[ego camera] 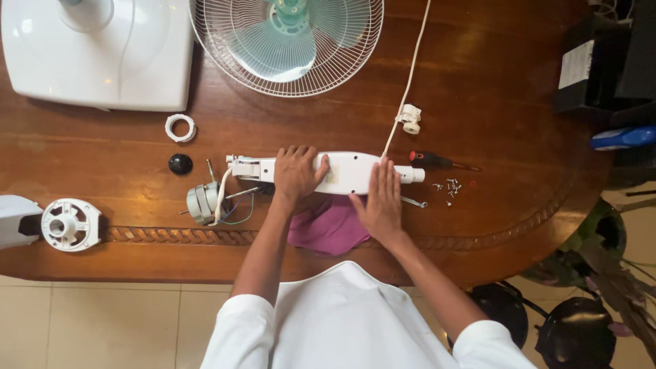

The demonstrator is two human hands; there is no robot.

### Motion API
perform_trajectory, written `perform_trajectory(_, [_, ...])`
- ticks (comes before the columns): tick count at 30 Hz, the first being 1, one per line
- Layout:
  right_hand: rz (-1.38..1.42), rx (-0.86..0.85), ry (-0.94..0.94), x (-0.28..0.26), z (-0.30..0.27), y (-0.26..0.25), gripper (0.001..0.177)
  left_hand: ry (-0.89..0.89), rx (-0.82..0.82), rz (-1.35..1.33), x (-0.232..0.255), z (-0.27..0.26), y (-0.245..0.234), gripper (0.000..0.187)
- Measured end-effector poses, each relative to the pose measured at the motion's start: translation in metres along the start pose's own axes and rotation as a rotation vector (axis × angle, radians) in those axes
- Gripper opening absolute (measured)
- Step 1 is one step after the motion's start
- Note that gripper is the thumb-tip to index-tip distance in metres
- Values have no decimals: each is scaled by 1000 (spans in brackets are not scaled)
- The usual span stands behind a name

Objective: The person assembles a white plastic fan housing by aligning it over the motor and internal components, then fastening it with multiple screws using a screwdriver. They handle screws, washers, and the housing, and use a pink cloth to wipe the surface during assembly.

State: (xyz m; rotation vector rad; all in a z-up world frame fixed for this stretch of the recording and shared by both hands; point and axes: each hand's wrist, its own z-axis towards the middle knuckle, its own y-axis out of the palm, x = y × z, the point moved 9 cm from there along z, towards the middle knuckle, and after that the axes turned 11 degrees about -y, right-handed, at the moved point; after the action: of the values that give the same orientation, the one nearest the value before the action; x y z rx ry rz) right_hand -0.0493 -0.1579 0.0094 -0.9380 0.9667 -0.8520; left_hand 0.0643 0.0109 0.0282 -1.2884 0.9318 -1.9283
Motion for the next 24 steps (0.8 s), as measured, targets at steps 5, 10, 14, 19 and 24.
perform_trajectory(5, [79,-28,-128,-44,30,9,91,41,-11,31,1,0,7,32])
perform_trajectory(10, [92,-188,-268,-36,29,8,85,62,-2,54,0,0,11,30])
perform_trajectory(14, [-17,-218,-254,-8,15,2,81,49,-11,69,-3,-3,11,31])
perform_trajectory(19, [-101,-106,-188,-8,8,-5,81,-76,1,77,-4,-2,11,29])
perform_trajectory(24, [-81,-106,-152,-10,15,-2,83,-67,71,209,34,-2,39,25])
